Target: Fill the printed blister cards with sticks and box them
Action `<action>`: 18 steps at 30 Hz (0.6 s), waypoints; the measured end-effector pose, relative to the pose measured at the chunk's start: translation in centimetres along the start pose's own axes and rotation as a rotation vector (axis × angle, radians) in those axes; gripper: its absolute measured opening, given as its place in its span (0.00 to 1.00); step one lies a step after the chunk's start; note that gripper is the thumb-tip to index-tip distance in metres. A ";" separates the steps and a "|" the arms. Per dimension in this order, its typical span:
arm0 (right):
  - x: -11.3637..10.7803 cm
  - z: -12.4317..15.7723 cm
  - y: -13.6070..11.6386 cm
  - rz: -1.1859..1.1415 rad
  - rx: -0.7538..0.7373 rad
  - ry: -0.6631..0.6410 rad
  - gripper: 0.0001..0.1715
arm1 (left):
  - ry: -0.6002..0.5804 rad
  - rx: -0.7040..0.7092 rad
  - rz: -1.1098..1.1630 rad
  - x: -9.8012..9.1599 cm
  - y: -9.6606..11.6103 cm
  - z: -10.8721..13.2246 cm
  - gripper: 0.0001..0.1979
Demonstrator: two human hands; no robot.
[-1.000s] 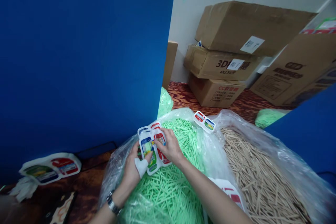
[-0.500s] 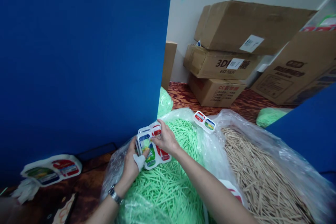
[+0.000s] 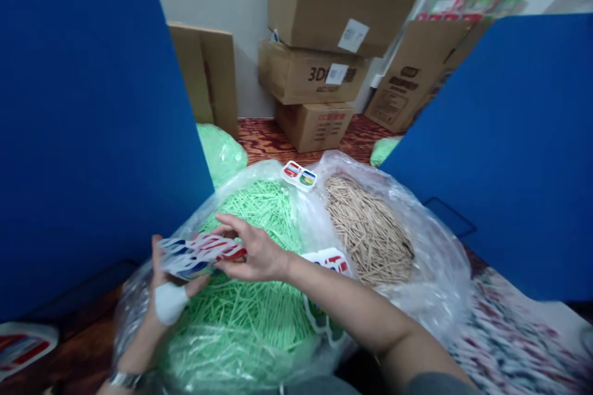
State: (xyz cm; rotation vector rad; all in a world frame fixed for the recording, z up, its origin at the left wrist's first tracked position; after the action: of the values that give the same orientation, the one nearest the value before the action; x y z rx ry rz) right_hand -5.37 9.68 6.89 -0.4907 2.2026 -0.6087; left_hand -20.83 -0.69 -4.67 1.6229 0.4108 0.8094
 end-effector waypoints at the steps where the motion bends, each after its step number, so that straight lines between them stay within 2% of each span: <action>1: -1.1 0.3 -0.6 -0.001 -0.027 0.020 0.46 | -0.041 -0.035 0.039 0.9 0.5 0.0 0.63; 2: -2.3 0.6 -1.2 -0.007 -0.043 0.046 0.46 | -0.069 -0.050 0.086 1.9 1.2 0.1 0.62; 4: -5.0 1.2 -1.8 -0.037 -0.035 0.094 0.47 | -0.220 -0.078 0.172 5.2 2.9 0.3 0.54; 6: -7.6 1.8 -1.9 -0.073 0.002 0.137 0.47 | -0.356 -0.054 0.181 8.9 4.9 0.7 0.40; 8: -9.8 2.3 -1.9 -0.088 0.035 0.191 0.45 | -0.400 0.061 0.069 12.0 6.8 1.3 0.30; 9: -10.7 2.6 -1.8 -0.086 0.048 0.228 0.44 | -0.420 0.107 -0.013 13.4 7.5 1.7 0.28; 11: -11.7 3.1 -1.4 -0.085 0.072 0.308 0.42 | -0.384 0.192 -0.126 15.3 8.3 2.5 0.27; 14: -11.4 3.3 -0.4 -0.141 0.092 0.383 0.42 | -0.218 0.240 -0.084 15.7 8.5 3.3 0.21; 16: -10.5 2.8 0.5 -0.223 0.064 0.402 0.43 | -0.110 0.237 -0.049 14.9 8.3 3.4 0.21; 18: -9.6 2.1 1.3 -0.308 -0.006 0.400 0.44 | -0.047 0.224 -0.067 13.5 8.4 3.4 0.26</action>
State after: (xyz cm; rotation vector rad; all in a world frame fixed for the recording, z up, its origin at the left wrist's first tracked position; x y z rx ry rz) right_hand 2.05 15.17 10.59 -0.7758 2.5231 -0.9306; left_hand -10.50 3.97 6.97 1.8217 0.5352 0.6920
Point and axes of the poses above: each hand's wrist, its own z-axis away from the middle knuckle, its own x-axis out of the palm, y = z × x, the point moved 6 cm from there along -z, towards the middle knuckle, and after that the axes turned 9 degrees about z, right-handed, at the moved point
